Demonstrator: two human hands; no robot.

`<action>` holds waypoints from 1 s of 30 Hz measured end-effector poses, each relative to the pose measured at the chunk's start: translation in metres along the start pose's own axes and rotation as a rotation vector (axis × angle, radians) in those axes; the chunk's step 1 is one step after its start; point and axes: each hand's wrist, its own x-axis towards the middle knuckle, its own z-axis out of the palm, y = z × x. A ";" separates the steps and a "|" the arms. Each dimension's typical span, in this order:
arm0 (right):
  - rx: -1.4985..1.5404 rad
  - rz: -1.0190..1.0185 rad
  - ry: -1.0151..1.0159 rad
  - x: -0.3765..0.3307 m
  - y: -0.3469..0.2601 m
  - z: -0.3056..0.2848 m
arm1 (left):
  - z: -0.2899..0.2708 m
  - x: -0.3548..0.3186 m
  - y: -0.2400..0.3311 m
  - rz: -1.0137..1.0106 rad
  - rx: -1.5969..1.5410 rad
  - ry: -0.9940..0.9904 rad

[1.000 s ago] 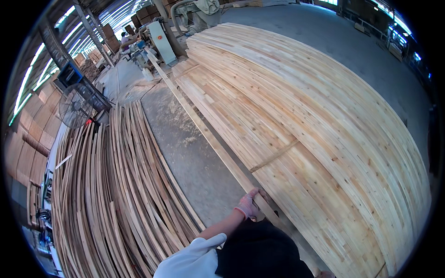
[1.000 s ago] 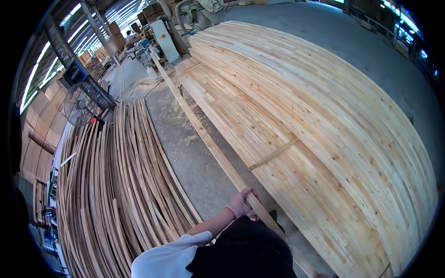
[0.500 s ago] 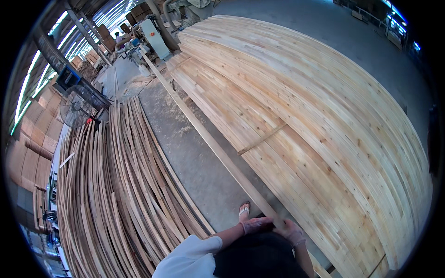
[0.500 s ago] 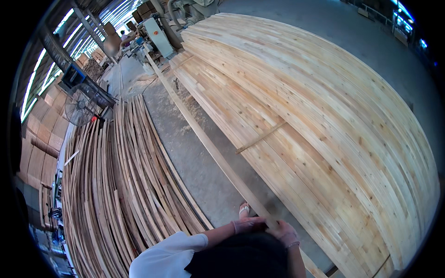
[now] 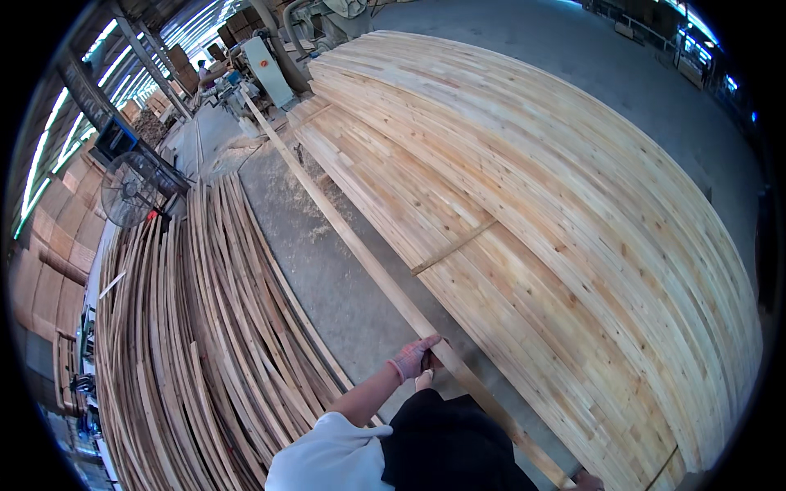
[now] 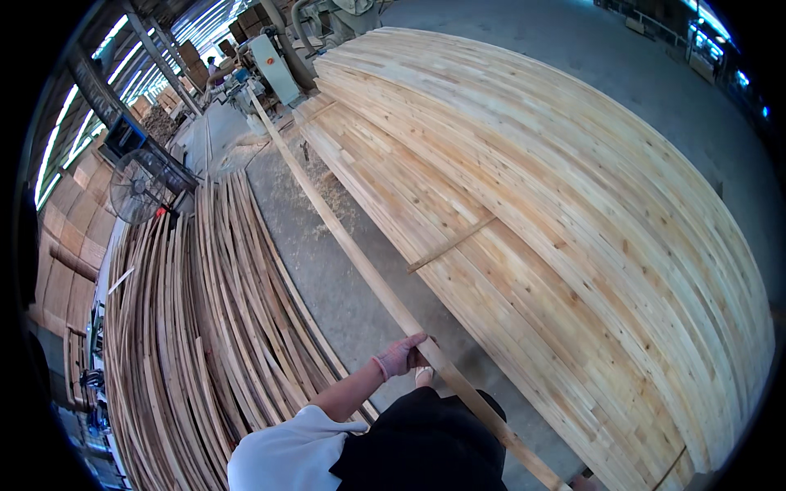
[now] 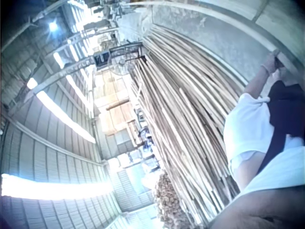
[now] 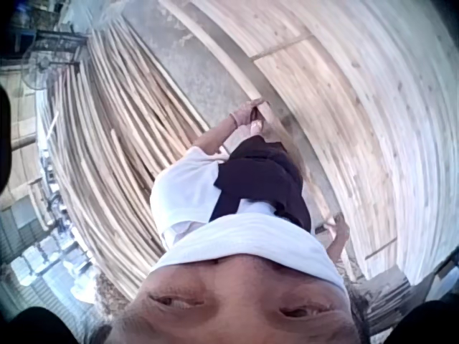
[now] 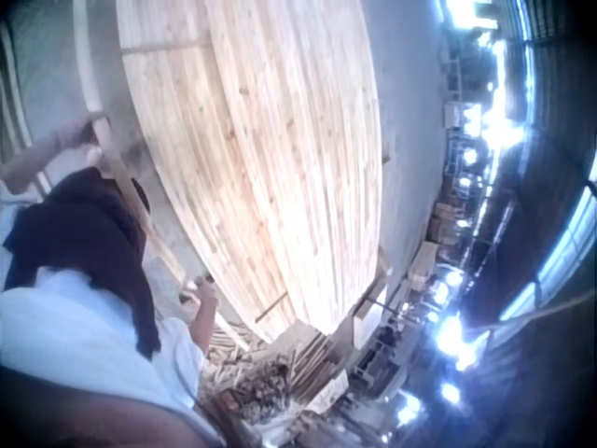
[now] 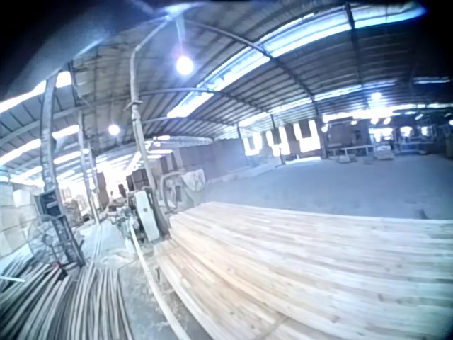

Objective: The person picks up thin wood strips one at a time from a pile and places them onto a large stack, aligning them side-by-side.

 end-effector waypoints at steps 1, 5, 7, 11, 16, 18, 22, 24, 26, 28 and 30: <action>-0.050 0.089 -0.014 -0.019 0.017 0.001 | -0.003 -0.001 0.012 0.018 -0.004 -0.010; -0.109 0.351 -0.029 -0.083 0.011 -0.007 | 0.014 -0.026 0.060 -0.028 0.126 -0.091; -0.132 0.395 -0.007 -0.096 -0.006 -0.014 | -0.003 -0.023 0.070 -0.028 0.249 -0.123; -0.187 0.423 0.055 -0.108 -0.042 -0.027 | -0.028 -0.021 0.098 -0.061 0.348 -0.222; -0.262 0.402 0.163 -0.105 -0.091 -0.052 | -0.037 -0.018 0.138 0.024 0.341 -0.242; -0.304 0.366 0.227 -0.099 -0.112 -0.063 | -0.042 -0.012 0.164 0.090 0.338 -0.238; -0.106 0.298 0.244 -0.086 -0.185 -0.112 | -0.066 0.004 0.234 0.273 0.320 -0.121; 0.058 0.204 0.391 -0.078 -0.226 -0.124 | -0.080 0.006 0.279 0.349 0.344 0.004; 0.119 0.081 0.454 -0.061 -0.241 -0.126 | -0.097 0.020 0.319 0.410 0.327 0.082; 0.165 0.003 0.490 -0.043 -0.266 -0.131 | -0.112 0.034 0.348 0.491 0.241 0.128; 0.200 -0.016 0.491 -0.033 -0.320 -0.154 | -0.108 0.026 0.363 0.506 -0.002 0.093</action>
